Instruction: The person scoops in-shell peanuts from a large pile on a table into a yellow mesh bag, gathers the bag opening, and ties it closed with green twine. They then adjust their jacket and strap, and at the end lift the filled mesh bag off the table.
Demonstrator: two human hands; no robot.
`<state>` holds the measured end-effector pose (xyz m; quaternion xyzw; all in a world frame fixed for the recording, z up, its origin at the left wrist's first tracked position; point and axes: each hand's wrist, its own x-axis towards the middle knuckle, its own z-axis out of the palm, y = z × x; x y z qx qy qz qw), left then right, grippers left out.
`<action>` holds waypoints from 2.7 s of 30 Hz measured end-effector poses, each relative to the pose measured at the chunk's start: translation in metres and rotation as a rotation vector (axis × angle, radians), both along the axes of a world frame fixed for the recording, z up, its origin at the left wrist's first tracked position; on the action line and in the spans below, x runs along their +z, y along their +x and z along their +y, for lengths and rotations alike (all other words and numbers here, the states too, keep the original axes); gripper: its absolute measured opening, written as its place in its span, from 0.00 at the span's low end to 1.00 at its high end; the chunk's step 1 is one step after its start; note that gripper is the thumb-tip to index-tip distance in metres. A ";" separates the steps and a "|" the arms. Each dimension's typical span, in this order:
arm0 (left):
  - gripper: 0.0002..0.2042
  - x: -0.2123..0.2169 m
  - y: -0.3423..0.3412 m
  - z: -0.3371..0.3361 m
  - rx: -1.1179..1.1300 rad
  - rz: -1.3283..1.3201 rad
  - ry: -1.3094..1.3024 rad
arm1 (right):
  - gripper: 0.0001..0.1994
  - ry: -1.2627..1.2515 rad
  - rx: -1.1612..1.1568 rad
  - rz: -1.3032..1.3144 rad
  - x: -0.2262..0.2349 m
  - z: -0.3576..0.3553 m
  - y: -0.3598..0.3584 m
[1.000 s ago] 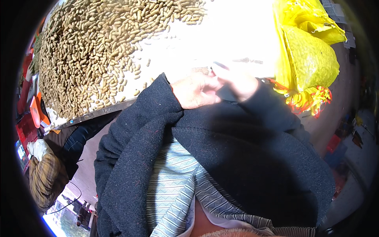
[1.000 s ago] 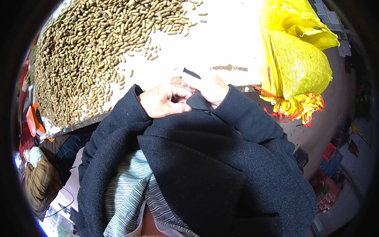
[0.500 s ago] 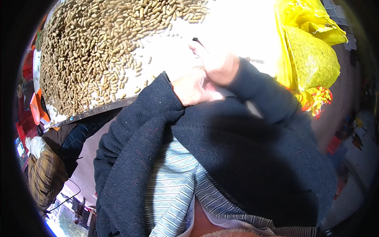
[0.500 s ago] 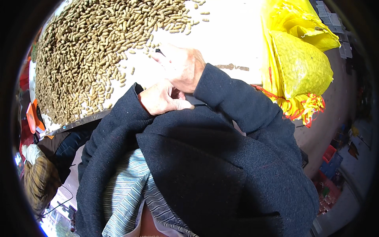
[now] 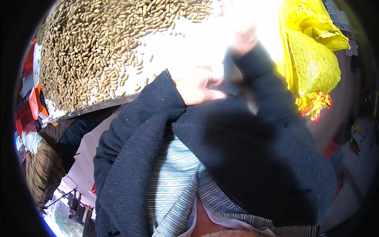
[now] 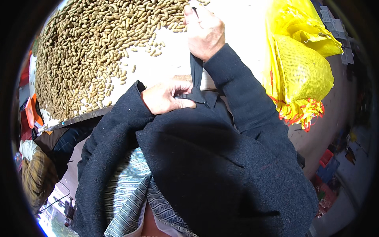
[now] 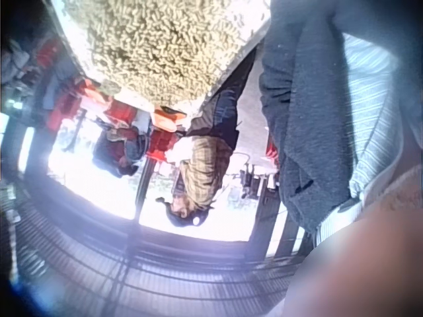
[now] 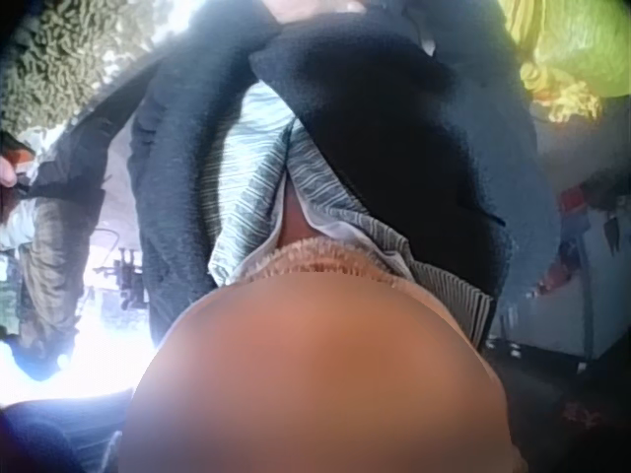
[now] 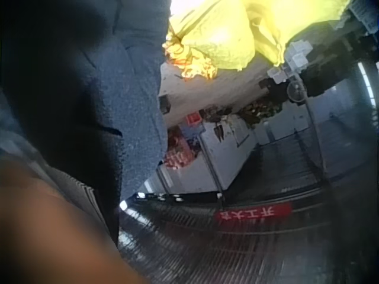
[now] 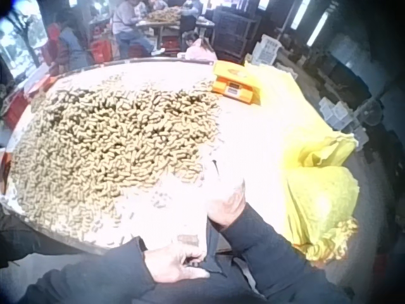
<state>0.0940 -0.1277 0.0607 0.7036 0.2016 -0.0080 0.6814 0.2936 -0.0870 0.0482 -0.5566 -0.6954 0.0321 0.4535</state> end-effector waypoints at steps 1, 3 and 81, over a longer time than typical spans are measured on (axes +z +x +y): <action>0.10 0.003 0.000 -0.001 0.003 -0.015 -0.020 | 0.12 -0.088 -0.032 0.077 0.008 -0.007 0.002; 0.09 0.010 0.001 -0.001 0.008 -0.029 0.044 | 0.13 -0.038 -0.009 0.190 0.024 -0.014 0.003; 0.28 -0.044 0.080 0.002 -0.044 -0.200 0.089 | 0.15 -0.724 -0.005 1.187 0.039 -0.002 0.054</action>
